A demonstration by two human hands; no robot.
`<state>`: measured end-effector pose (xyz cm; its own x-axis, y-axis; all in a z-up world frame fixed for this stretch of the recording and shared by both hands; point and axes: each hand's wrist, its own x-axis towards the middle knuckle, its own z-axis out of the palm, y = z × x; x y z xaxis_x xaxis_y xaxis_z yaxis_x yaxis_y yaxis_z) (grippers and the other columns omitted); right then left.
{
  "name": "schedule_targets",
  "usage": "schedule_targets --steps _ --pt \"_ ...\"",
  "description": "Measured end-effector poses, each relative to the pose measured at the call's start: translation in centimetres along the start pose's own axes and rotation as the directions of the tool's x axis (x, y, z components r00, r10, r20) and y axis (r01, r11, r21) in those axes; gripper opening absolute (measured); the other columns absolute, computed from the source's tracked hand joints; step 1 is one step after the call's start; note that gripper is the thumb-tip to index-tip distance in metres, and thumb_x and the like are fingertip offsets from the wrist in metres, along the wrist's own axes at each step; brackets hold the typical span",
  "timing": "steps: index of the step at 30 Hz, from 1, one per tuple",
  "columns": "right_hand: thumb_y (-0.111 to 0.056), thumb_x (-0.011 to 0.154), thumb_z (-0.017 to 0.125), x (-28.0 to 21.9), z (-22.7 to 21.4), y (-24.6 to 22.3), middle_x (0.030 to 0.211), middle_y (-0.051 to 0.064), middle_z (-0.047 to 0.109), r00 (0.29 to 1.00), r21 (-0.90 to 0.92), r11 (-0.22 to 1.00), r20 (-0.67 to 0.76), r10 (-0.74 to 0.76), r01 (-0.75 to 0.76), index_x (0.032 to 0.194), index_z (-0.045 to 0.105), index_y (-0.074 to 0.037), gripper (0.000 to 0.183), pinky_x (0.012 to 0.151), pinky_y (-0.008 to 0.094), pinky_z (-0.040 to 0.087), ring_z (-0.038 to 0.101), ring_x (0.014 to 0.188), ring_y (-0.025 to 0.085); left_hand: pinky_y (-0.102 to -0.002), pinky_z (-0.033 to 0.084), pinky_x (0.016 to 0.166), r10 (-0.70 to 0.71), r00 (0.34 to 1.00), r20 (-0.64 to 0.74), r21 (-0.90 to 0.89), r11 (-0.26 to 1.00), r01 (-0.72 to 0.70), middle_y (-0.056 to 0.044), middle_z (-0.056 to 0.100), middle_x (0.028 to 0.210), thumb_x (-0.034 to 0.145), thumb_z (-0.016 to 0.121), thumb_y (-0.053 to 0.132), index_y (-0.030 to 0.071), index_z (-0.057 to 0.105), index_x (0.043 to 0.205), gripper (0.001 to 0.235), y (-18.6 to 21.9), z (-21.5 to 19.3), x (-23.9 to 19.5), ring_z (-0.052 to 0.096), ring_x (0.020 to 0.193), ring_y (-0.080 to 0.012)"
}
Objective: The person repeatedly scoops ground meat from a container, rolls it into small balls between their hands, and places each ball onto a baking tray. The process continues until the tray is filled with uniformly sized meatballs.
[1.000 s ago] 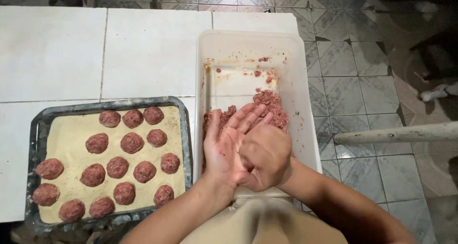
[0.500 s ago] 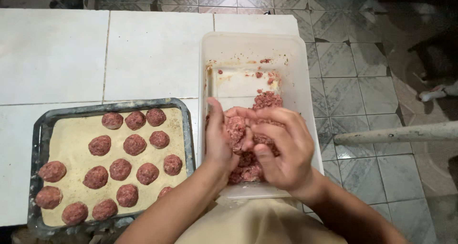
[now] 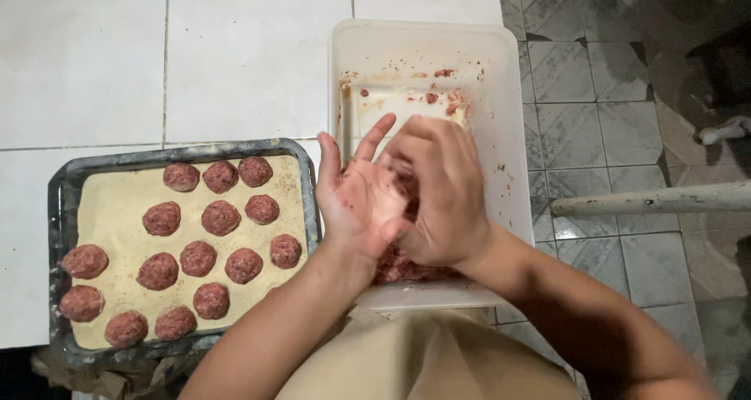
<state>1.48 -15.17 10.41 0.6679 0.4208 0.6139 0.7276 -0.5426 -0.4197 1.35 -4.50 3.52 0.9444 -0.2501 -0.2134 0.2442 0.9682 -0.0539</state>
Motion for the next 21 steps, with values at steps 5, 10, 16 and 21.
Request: schedule_targets --steps 5,10,16,21 --pt "-0.048 0.108 0.032 1.1 -3.7 5.4 0.116 0.017 0.072 0.969 0.294 0.955 0.245 -0.035 -0.039 0.100 0.072 -0.005 0.060 0.125 0.070 0.025 0.071 0.114 0.030 -0.032 0.047 0.068 0.175 0.925 -0.338 0.270 0.959 -0.083 -0.009 0.061 0.078 0.089 0.064 0.054 0.006 0.060 0.103 0.049 1.2 2.7 1.0 0.057 0.069 -0.0199" --pt "-0.010 0.105 0.067 2.5 -5.4 8.4 0.110 0.010 0.071 0.827 -0.165 0.902 0.359 0.433 -0.400 0.115 0.070 -0.005 0.012 0.091 0.041 0.054 0.066 0.100 0.022 -0.019 0.026 0.034 0.191 0.915 -0.356 0.365 0.929 -0.052 0.003 0.045 0.054 0.086 0.068 0.050 0.010 0.055 0.086 0.042 1.9 1.6 -0.4 0.039 0.040 -0.0058" --pt "-0.015 0.083 0.078 -6.1 3.3 13.2 0.110 0.015 0.075 0.273 -0.409 0.892 0.851 0.450 -0.195 0.123 0.073 -0.010 0.041 0.096 0.054 0.055 0.072 0.108 0.038 -0.019 0.033 0.029 0.053 0.996 -0.068 0.474 0.880 -0.014 -0.021 0.071 0.080 0.092 0.033 0.078 -0.002 0.062 0.113 0.088 2.1 -1.5 0.3 0.048 0.032 -0.0096" --pt "-0.005 0.082 0.069 -9.8 5.3 14.2 0.072 0.016 0.074 0.422 -0.377 0.926 0.843 0.333 0.021 0.080 0.078 -0.003 0.010 0.066 0.048 0.062 0.076 0.074 0.035 -0.020 0.033 0.031 0.005 0.989 -0.148 0.498 0.864 0.071 -0.026 0.076 0.096 0.094 0.034 0.077 -0.001 0.065 0.119 0.087 2.4 -3.2 0.4 0.059 0.038 -0.0181"
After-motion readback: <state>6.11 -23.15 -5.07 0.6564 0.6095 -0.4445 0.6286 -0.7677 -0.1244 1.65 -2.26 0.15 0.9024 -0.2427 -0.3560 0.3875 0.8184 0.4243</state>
